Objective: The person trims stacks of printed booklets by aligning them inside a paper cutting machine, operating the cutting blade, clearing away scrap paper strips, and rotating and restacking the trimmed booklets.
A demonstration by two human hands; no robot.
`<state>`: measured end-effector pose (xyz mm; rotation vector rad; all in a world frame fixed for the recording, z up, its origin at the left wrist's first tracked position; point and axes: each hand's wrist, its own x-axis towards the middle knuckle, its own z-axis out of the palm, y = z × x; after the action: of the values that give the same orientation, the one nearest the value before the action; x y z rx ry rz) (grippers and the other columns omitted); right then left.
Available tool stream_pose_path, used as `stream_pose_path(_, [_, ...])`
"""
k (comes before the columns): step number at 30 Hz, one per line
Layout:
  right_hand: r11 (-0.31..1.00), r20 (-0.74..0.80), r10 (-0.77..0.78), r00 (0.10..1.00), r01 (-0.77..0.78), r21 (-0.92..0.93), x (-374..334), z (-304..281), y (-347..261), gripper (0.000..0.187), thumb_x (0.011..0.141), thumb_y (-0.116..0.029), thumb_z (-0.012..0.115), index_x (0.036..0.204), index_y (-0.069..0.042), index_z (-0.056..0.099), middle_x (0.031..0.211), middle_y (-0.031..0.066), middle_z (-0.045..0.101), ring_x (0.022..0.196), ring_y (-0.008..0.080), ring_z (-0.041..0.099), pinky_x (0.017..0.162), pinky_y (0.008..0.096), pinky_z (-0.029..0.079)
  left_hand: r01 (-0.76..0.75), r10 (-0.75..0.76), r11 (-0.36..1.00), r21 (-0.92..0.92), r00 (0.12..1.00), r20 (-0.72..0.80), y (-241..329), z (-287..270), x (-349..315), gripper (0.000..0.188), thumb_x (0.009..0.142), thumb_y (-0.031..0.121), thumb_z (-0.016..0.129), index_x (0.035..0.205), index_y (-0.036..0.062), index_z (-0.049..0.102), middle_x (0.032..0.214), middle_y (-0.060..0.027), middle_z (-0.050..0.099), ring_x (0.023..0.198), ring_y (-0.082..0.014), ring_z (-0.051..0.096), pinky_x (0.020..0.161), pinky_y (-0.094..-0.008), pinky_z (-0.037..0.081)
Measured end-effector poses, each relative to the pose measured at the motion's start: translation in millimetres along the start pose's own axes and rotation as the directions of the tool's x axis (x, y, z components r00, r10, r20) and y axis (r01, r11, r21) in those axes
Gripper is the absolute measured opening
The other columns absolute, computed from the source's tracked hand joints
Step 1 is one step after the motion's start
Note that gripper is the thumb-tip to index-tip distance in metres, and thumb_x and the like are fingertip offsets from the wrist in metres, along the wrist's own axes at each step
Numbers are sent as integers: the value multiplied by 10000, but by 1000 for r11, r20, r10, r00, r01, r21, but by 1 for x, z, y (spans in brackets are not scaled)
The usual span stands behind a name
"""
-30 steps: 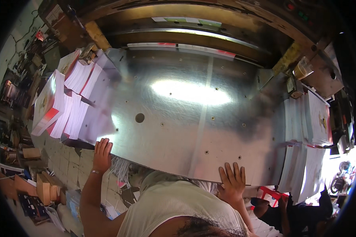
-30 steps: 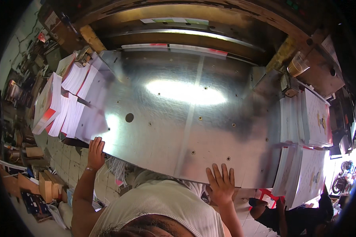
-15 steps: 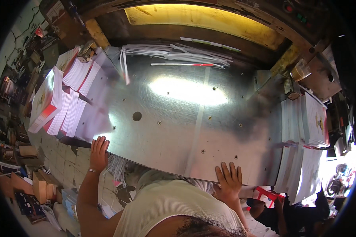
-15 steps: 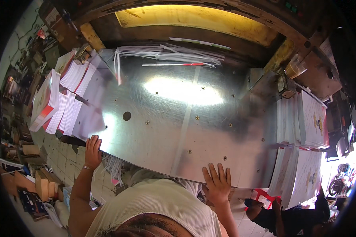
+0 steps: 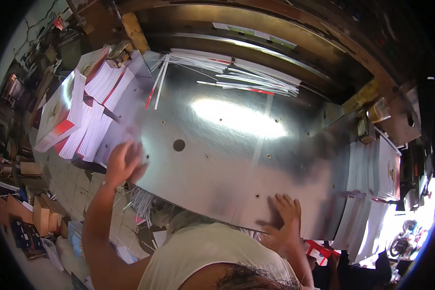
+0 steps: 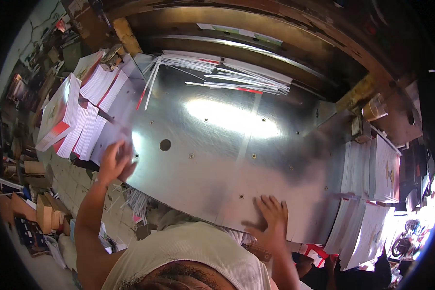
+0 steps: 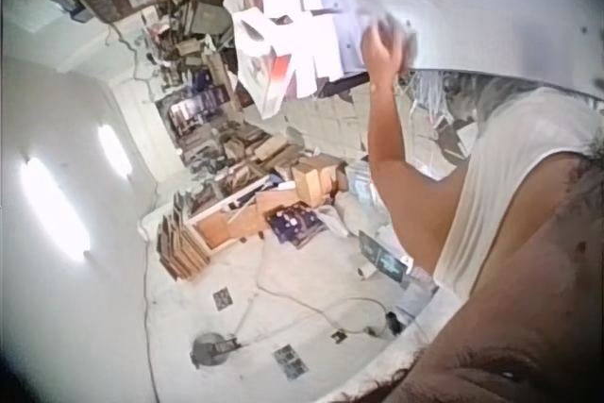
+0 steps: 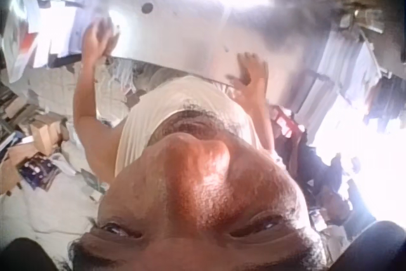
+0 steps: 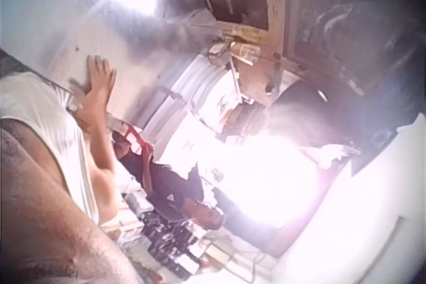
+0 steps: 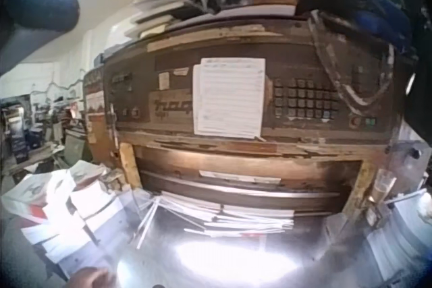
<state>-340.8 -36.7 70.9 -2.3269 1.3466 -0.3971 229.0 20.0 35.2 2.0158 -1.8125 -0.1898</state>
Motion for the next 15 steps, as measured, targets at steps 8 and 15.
stream_pose_path(8, [964, -135, -258, 957, 244, -109, 269, 33, 32, 985, 657, -422, 879, 1473, -68, 456, 1473, 241, 462, 1366, 416, 422, 1146, 501, 310, -37, 32, 994, -100, 998, -52, -15, 91, 246, 623, 927, 464, 625, 1390, 57, 534, 1405, -197, 534, 1351, -386, 450, 1150, -426, 322])
stream_pose_path(15, [971, -366, -142, 920, 58, -231, 455, 32, 76, 744, 685, -523, 839, 1215, -57, 602, 1219, 159, 599, 1167, 366, 534, 1014, 460, 399, -308, 296, 951, 9, 906, -303, 19, 121, 396, 662, 833, 521, 706, 1301, 63, 605, 1341, -142, 587, 1328, -344, 476, 1142, -455, 342])
